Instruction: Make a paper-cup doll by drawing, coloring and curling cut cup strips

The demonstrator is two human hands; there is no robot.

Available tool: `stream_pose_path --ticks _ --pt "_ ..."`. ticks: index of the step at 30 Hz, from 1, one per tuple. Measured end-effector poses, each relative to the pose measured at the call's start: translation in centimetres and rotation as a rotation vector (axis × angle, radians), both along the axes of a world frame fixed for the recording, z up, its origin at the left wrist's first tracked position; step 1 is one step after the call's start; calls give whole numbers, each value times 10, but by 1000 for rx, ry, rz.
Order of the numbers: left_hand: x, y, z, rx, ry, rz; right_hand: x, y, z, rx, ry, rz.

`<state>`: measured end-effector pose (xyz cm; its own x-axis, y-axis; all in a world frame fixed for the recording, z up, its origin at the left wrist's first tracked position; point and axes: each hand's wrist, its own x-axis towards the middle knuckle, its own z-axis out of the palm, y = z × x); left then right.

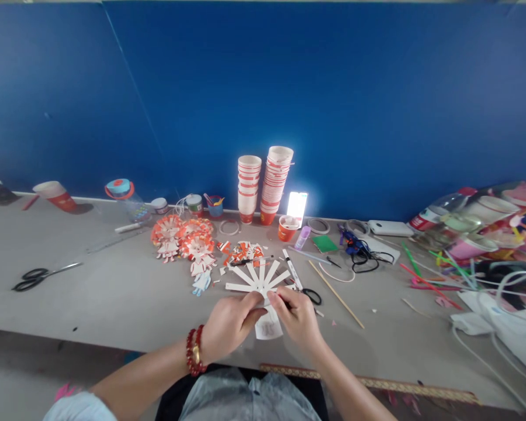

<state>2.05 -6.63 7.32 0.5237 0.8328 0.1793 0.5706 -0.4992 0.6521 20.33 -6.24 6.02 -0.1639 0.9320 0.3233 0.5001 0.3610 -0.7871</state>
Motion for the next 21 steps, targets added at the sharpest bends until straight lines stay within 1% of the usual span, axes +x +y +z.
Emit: stream_pose_path --ticks 3,9,12,17,19,21 --pt "3 1 0 123 -10 -43 -3 -2 -2 14 -22 -6" --pt "6 3 5 200 -20 -68 -2 -4 0 96 -81 28" --pt "4 5 5 217 -10 -86 1 -5 1 62 -65 64" --pt "3 6 6 239 44 -64 2 -5 -4 -24 60 82" --pt "3 5 6 242 44 -61 2 -5 -6 -29 79 96" --pt "4 5 5 239 30 -64 1 -4 -6 -18 47 109"
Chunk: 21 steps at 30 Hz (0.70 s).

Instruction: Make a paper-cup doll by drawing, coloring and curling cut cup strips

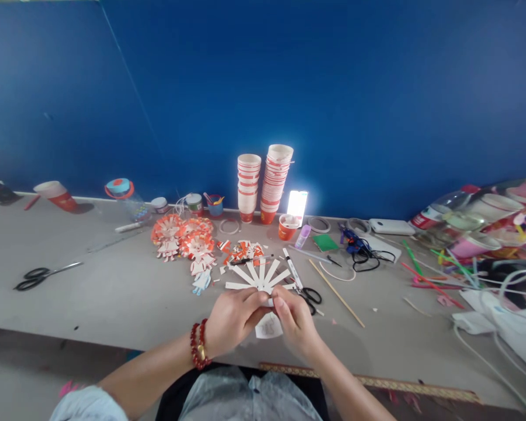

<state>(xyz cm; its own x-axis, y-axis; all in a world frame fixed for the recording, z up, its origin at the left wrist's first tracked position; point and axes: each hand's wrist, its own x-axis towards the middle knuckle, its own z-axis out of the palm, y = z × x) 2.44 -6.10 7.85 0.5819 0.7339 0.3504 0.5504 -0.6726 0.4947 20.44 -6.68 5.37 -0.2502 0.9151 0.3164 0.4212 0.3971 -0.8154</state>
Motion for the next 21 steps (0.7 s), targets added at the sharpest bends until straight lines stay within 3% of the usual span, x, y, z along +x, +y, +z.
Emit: stream_pose_path --ticks 7,11,21 --pt "-3 2 -2 9 55 63 1 3 1 68 -8 -136" --pt "-6 4 -1 -35 49 74 2 8 3 23 28 -144" --pt "-23 5 8 -297 -148 123 14 14 2 -48 267 -234"
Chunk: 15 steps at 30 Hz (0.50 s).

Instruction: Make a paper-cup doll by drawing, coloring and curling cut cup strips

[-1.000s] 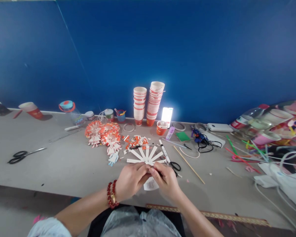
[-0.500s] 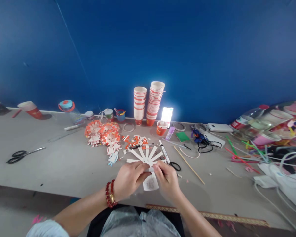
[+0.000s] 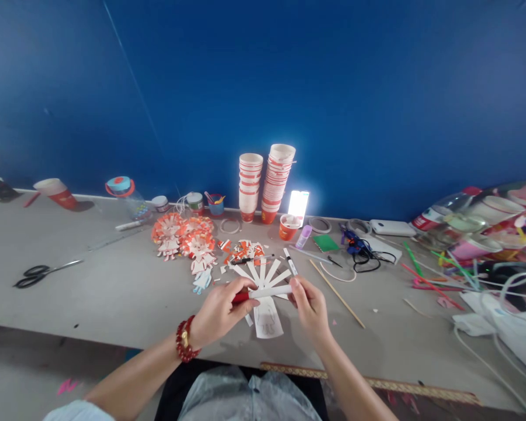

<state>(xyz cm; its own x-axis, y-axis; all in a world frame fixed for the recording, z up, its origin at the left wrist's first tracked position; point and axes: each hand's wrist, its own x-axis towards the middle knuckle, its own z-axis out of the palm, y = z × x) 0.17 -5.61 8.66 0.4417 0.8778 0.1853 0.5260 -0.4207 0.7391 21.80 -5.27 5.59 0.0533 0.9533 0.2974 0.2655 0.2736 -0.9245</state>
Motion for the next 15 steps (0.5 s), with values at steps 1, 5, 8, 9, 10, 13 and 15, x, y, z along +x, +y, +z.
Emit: stream_pose_path --ticks 1,5,8,9,10,13,15 --pt "-1 0 0 17 9 3 0 0 0 2 7 -6" --pt "3 1 -2 208 157 -15 -3 0 -3 -16 27 15" --pt "11 0 -6 336 233 -43 -9 -1 -7 -37 85 29" --pt "14 0 -8 351 236 -42 -10 -1 -9 -45 124 24" --pt "16 -1 -9 355 232 -40 -11 -1 -10 -57 170 17" --pt "19 -2 -14 347 208 -41 -13 -3 -10 -104 291 35" --pt "19 -3 -17 343 196 -53 -13 -4 -8 -114 305 66"
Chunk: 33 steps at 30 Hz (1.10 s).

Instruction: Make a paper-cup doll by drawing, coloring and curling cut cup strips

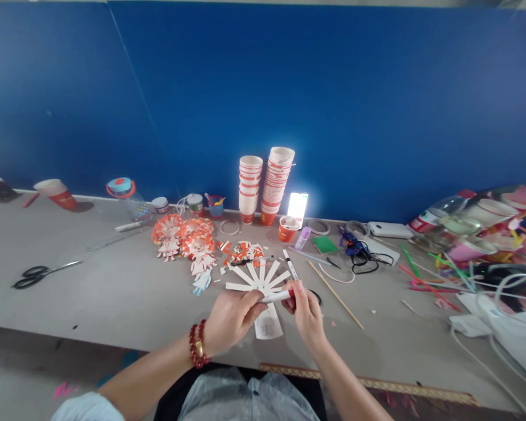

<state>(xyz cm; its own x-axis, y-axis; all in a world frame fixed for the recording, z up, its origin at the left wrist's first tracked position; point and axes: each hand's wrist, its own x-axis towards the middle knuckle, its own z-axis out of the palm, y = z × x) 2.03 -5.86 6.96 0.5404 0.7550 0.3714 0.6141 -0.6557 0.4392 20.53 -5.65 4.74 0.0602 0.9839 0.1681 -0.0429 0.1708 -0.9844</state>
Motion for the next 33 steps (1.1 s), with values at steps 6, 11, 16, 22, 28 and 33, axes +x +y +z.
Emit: stream_pose_path --ticks 6,11,16,22,28,33 --pt "0 -1 -1 -8 -33 -21 2 0 14 134 -318 -39" --pt "4 -3 -1 -75 -56 -27 0 1 20 207 -452 -75" --pt "4 -5 3 -482 -248 -102 3 1 20 293 -484 -51" --pt "12 -9 -1 -799 -544 -180 -4 -4 16 267 -301 -13" --pt "17 -9 1 -513 -486 -134 -13 -8 18 307 -242 53" --pt "3 5 20 -219 -517 -56 -2 -12 25 125 -260 193"
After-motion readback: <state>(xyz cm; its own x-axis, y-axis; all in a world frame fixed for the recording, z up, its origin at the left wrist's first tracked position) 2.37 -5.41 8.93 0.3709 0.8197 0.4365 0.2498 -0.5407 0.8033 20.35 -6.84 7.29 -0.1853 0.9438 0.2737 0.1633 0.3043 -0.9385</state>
